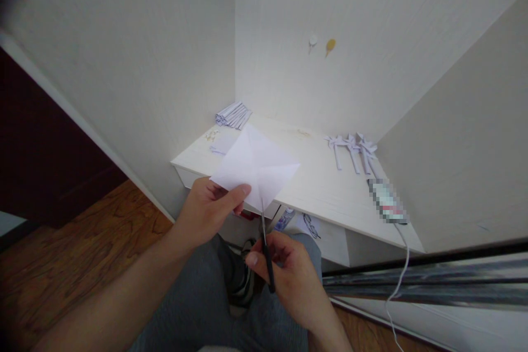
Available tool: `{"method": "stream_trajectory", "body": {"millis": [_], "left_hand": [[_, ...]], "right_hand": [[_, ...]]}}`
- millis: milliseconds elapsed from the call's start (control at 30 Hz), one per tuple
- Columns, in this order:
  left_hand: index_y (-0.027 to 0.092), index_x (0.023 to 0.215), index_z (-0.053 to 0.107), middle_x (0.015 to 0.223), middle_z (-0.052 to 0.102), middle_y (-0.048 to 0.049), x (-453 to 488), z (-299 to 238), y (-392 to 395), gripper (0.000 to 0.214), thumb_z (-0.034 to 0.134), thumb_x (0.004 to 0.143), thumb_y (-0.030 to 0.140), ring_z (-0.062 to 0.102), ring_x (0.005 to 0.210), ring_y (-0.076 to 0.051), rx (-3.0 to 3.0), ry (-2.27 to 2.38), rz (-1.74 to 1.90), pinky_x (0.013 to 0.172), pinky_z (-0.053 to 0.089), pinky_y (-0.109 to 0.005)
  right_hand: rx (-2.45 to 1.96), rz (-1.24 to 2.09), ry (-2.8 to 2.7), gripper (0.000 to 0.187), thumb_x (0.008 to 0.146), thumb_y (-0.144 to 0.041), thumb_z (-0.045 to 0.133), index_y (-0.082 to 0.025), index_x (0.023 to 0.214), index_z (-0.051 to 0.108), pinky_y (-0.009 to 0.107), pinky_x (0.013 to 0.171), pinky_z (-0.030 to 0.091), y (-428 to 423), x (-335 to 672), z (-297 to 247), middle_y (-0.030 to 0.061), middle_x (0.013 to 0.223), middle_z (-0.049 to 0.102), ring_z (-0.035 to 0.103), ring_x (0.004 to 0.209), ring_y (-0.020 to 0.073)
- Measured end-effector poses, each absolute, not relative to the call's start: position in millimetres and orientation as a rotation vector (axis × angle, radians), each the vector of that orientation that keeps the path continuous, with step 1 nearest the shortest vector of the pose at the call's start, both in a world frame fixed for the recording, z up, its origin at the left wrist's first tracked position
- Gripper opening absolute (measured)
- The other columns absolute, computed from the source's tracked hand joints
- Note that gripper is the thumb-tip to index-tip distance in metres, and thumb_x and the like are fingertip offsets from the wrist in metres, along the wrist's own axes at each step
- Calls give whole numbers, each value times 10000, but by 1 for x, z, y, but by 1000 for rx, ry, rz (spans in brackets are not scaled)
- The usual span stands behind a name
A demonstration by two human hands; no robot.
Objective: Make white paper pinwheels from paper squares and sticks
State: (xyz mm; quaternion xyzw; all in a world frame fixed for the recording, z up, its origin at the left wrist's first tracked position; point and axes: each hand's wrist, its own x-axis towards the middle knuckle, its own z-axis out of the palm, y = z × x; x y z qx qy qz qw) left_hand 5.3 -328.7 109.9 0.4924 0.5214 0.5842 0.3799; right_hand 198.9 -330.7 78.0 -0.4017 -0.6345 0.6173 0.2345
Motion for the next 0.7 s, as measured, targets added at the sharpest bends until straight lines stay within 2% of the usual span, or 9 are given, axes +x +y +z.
{"method": "stream_trajectory", "body": {"millis": [333,700], "left_hand": [[184,572,564,530,542,45,5,114,-331,332,639,859,333,468,505,-95,1284,1303,1481,492,349,-227],[194,576,552,528,536,36,4,113,-329,354,628,864,386,471,513,-109,1287,1336,1425,510,356,-236]], "right_hand": [[-1114,1695,-1718,429,798,-596,796,-187,766,670,252,561,361,-329,198,79,-12,665,550,465,640,152],[-1139,1705,-1703,514,739,-640,817,-209,626,560,258,519,274,-330,199,81,-49,588,386,319,562,121]]}}
